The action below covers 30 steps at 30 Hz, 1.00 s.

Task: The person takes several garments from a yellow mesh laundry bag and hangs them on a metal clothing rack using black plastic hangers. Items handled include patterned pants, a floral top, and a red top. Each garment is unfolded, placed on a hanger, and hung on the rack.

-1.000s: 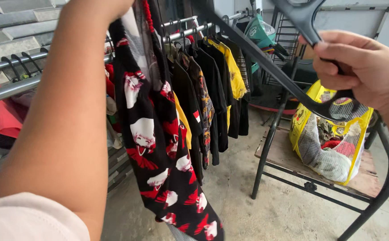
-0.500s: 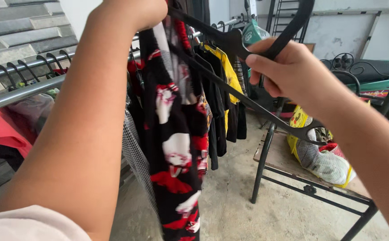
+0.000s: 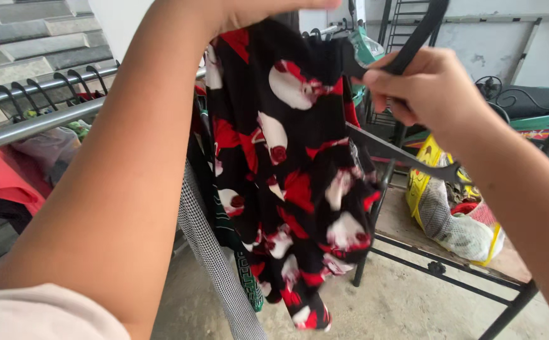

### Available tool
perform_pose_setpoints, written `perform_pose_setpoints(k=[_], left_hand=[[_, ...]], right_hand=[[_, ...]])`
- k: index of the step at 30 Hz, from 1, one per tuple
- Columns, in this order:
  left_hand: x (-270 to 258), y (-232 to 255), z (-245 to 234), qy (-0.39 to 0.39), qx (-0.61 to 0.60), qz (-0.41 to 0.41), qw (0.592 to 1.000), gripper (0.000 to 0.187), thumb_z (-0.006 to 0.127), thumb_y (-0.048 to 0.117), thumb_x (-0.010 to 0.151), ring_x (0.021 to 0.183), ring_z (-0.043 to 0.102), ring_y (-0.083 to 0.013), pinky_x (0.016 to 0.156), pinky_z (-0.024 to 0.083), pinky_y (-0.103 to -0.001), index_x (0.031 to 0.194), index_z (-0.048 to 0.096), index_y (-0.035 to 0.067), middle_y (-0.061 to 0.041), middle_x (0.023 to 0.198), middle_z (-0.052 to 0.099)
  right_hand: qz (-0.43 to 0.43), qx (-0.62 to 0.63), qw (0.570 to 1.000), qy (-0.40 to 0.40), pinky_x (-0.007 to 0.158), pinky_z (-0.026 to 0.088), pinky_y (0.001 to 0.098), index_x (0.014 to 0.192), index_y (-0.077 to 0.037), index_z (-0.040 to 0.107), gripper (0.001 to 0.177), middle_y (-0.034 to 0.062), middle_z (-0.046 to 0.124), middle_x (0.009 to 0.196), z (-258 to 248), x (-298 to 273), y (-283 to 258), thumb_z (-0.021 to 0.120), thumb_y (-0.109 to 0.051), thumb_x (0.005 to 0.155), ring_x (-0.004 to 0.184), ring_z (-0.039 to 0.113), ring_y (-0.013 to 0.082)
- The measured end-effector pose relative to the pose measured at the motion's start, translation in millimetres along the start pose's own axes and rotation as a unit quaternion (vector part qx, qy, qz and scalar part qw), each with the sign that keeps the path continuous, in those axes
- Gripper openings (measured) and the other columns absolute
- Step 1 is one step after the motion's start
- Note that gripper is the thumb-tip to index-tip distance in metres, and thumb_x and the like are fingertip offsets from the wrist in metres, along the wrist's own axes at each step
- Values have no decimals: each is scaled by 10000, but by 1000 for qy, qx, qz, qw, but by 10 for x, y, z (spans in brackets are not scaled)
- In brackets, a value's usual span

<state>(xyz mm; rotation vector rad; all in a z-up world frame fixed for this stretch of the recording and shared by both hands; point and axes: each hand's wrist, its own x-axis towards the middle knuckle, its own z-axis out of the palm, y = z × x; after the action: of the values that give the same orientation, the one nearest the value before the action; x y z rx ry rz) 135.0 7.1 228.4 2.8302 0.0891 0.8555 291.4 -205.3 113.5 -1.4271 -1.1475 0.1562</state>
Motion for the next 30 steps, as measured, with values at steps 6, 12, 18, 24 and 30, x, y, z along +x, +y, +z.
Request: perform_pose_setpoints(k=[6,12,18,24,30], left_hand=[[-128,23,276,56,122,53,990,529,669,561,942,912,717,-282,797,527,-437,1234,719,123,-120,1023,753],[-58,-184,517,158,56,62,984,449,711,465,972,1033,727,-283,884,540,-399,1211,727,85,-118,1129,757],[-231,-306,449,189,58,10,980,446,723,463,958,1067,708,-307,917,518,-401,1233,730,111,-126,1158,747],[-798,-345,196,198,58,-30,978,420,726,433,978,1111,692,-316,952,507,-408,1227,740,95,-143,1179,740],[-1376,-306,229,166,61,-92,980,407,734,395,948,1147,674,-311,961,488,-404,1213,740,86,-130,1206,732]], right_hand=[[-229,-226,940,113,583,441,256,978,21,635,274,90,667,878,-334,125,49,841,-157,952,711,582,117],[-290,-223,886,284,800,540,308,1081,-20,590,123,92,645,1051,-124,-135,526,712,-32,1068,917,656,178],[12,-113,993,15,1068,418,395,1174,-78,687,457,50,686,1143,226,-313,976,397,-404,1042,1158,609,200],[181,-476,848,-146,1190,197,550,1180,-275,787,816,32,743,1145,-2,-269,822,119,-693,968,1212,598,296],[224,-635,719,-175,1121,359,557,1101,-253,827,706,54,774,1026,18,-239,672,331,-736,963,1103,707,295]])
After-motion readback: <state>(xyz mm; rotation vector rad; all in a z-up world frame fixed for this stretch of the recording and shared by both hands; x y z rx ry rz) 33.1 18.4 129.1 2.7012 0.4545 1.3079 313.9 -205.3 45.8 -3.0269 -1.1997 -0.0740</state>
